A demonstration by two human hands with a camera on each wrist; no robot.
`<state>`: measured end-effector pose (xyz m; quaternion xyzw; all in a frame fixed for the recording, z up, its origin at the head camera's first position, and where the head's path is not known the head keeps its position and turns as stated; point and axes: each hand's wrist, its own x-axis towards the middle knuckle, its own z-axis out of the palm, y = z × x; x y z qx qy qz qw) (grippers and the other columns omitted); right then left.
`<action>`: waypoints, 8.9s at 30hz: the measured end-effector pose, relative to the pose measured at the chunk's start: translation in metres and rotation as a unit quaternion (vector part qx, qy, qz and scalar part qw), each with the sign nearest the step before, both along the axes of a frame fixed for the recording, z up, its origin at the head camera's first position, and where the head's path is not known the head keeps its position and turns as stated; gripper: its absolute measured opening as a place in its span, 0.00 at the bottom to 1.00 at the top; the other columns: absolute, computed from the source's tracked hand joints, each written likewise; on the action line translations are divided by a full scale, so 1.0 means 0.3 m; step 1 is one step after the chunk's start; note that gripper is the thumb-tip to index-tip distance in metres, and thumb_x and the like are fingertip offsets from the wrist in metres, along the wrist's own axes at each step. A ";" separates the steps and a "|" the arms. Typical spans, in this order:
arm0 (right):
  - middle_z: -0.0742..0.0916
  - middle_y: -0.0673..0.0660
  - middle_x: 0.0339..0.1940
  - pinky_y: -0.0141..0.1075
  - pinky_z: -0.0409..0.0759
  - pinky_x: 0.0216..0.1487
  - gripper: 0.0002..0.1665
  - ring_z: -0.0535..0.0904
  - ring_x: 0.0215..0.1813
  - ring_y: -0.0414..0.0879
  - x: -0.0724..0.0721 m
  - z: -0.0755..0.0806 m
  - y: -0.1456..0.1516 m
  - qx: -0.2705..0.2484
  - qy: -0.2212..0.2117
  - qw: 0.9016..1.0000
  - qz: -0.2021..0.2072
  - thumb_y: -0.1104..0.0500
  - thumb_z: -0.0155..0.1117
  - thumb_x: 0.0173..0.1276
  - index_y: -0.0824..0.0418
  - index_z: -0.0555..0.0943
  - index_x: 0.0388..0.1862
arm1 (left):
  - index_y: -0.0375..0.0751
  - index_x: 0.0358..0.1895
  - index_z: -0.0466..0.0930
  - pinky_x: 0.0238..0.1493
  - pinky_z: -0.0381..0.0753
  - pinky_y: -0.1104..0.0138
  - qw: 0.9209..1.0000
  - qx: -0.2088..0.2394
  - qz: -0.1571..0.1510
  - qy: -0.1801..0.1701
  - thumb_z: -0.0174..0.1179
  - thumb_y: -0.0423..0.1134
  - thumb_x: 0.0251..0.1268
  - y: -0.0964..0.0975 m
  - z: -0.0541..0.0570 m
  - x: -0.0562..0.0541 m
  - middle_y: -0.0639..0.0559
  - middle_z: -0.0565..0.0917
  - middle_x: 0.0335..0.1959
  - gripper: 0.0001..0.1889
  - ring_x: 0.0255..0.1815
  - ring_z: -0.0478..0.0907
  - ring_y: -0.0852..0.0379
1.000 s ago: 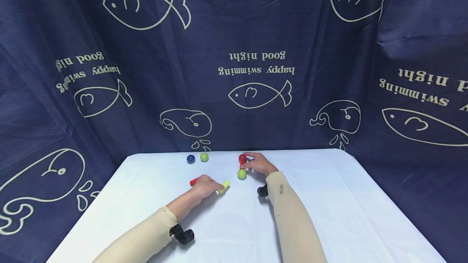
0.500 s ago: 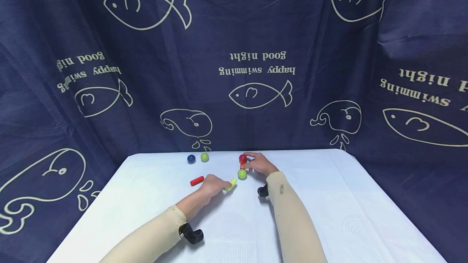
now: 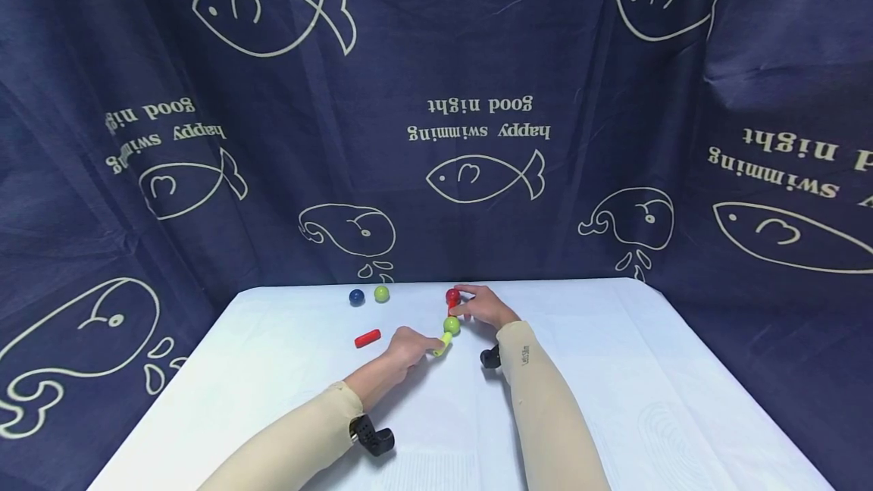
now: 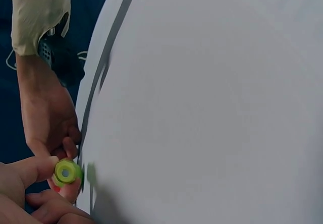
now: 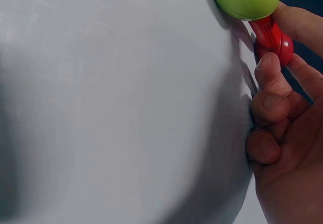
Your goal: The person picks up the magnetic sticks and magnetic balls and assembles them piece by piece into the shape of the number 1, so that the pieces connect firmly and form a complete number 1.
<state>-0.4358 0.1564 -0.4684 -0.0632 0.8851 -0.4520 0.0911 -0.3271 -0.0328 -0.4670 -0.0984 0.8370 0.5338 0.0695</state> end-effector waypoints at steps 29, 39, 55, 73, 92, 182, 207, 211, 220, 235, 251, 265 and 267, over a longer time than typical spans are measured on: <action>0.86 0.54 0.33 0.36 0.71 0.39 0.42 0.75 0.37 0.47 0.011 0.005 -0.005 -0.005 -0.013 1.000 -0.011 0.50 0.75 0.58 0.47 0.73 0.73 | 0.27 0.47 0.77 0.39 0.77 0.62 1.000 0.006 0.016 -0.013 0.72 0.39 0.54 0.036 -0.010 -0.016 0.46 0.80 0.35 0.22 0.36 0.76 0.51; 0.85 0.54 0.36 0.36 0.71 0.41 0.42 0.76 0.38 0.47 0.012 0.005 -0.005 0.001 -0.005 1.000 -0.003 0.50 0.75 0.59 0.49 0.73 0.73 | 0.26 0.47 0.78 0.32 0.71 0.65 1.000 -0.014 0.005 -0.007 0.75 0.41 0.52 0.048 -0.009 -0.017 0.49 0.75 0.30 0.25 0.32 0.73 0.53; 0.89 0.50 0.29 0.35 0.71 0.39 0.43 0.76 0.36 0.45 0.020 0.011 -0.004 -0.005 -0.002 1.000 0.008 0.50 0.75 0.61 0.52 0.71 0.75 | 0.31 0.44 0.79 0.39 0.78 0.62 0.997 -0.074 -0.030 -0.003 0.77 0.47 0.51 0.067 0.005 -0.024 0.48 0.80 0.33 0.26 0.33 0.75 0.53; 0.87 0.51 0.25 0.33 0.66 0.31 0.42 0.70 0.27 0.44 0.016 -0.002 -0.014 0.006 0.001 1.000 -0.001 0.49 0.76 0.59 0.50 0.73 0.73 | 0.38 0.32 0.80 0.33 0.75 0.64 0.992 -0.123 -0.039 0.005 0.77 0.50 0.50 0.073 -0.014 -0.041 0.49 0.80 0.29 0.21 0.31 0.74 0.53; 0.86 0.52 0.24 0.34 0.69 0.32 0.42 0.72 0.29 0.44 0.009 -0.012 -0.028 0.006 -0.007 1.000 -0.021 0.50 0.77 0.58 0.50 0.74 0.72 | 0.39 0.26 0.82 0.26 0.68 0.68 0.994 -0.090 -0.048 0.030 0.75 0.47 0.52 0.048 -0.005 -0.008 0.51 0.80 0.27 0.16 0.27 0.72 0.56; 0.87 0.53 0.30 0.35 0.72 0.41 0.42 0.77 0.38 0.47 0.020 -0.010 -0.021 0.017 0.003 1.000 -0.017 0.46 0.76 0.60 0.47 0.73 0.73 | 0.46 0.60 0.81 0.40 0.74 0.61 0.980 -0.167 0.014 0.109 0.69 0.48 0.62 -0.327 0.093 -0.273 0.46 0.85 0.51 0.23 0.37 0.80 0.52; 0.84 0.52 0.23 0.36 0.62 0.32 0.42 0.69 0.29 0.46 0.019 -0.012 -0.027 0.017 0.007 0.999 -0.030 0.47 0.78 0.58 0.46 0.75 0.72 | 0.41 0.67 0.77 0.62 0.74 0.53 0.994 -0.075 0.031 0.078 0.65 0.40 0.64 -0.344 0.065 -0.336 0.39 0.75 0.68 0.26 0.59 0.76 0.44; 0.84 0.52 0.24 0.36 0.63 0.32 0.42 0.69 0.28 0.46 0.022 -0.012 -0.026 0.015 0.008 0.999 -0.031 0.47 0.78 0.58 0.47 0.75 0.72 | 0.39 0.66 0.77 0.62 0.74 0.54 0.993 -0.071 0.037 0.082 0.64 0.40 0.64 -0.343 0.062 -0.340 0.38 0.77 0.66 0.26 0.59 0.77 0.43; 0.84 0.52 0.24 0.35 0.63 0.34 0.42 0.71 0.29 0.44 0.040 -0.015 -0.027 0.005 0.020 1.000 -0.021 0.49 0.77 0.59 0.48 0.74 0.72 | 0.38 0.66 0.77 0.61 0.74 0.55 0.995 -0.061 0.044 0.072 0.65 0.40 0.65 -0.348 0.051 -0.343 0.37 0.76 0.67 0.25 0.58 0.76 0.44; 0.82 0.51 0.23 0.34 0.64 0.30 0.42 0.69 0.27 0.44 0.015 -0.023 -0.032 0.021 0.009 0.999 -0.040 0.47 0.79 0.57 0.46 0.75 0.71 | 0.38 0.64 0.79 0.51 0.78 0.59 0.995 -0.057 0.051 0.061 0.65 0.37 0.65 -0.344 0.035 -0.366 0.37 0.78 0.63 0.23 0.51 0.79 0.47; 0.82 0.52 0.21 0.35 0.60 0.28 0.41 0.67 0.25 0.45 0.009 -0.033 -0.031 0.019 0.010 0.999 -0.037 0.47 0.78 0.58 0.45 0.75 0.71 | 0.35 0.58 0.81 0.66 0.72 0.53 0.992 -0.076 0.070 0.068 0.66 0.38 0.64 -0.341 0.021 -0.367 0.38 0.79 0.62 0.20 0.63 0.75 0.42; 0.83 0.52 0.22 0.35 0.62 0.31 0.40 0.68 0.27 0.45 0.033 -0.018 -0.030 0.011 0.014 0.999 -0.035 0.47 0.77 0.59 0.45 0.75 0.71 | 0.36 0.58 0.81 0.64 0.73 0.52 0.991 -0.095 0.067 0.066 0.66 0.40 0.65 -0.336 0.022 -0.367 0.38 0.81 0.60 0.20 0.60 0.76 0.43; 0.82 0.52 0.23 0.35 0.62 0.31 0.40 0.68 0.28 0.45 0.035 -0.016 -0.032 0.011 0.014 0.999 -0.037 0.47 0.77 0.59 0.45 0.75 0.71 | 0.35 0.57 0.82 0.64 0.73 0.52 0.991 -0.098 0.067 0.069 0.66 0.40 0.65 -0.337 0.023 -0.366 0.38 0.81 0.59 0.20 0.59 0.76 0.42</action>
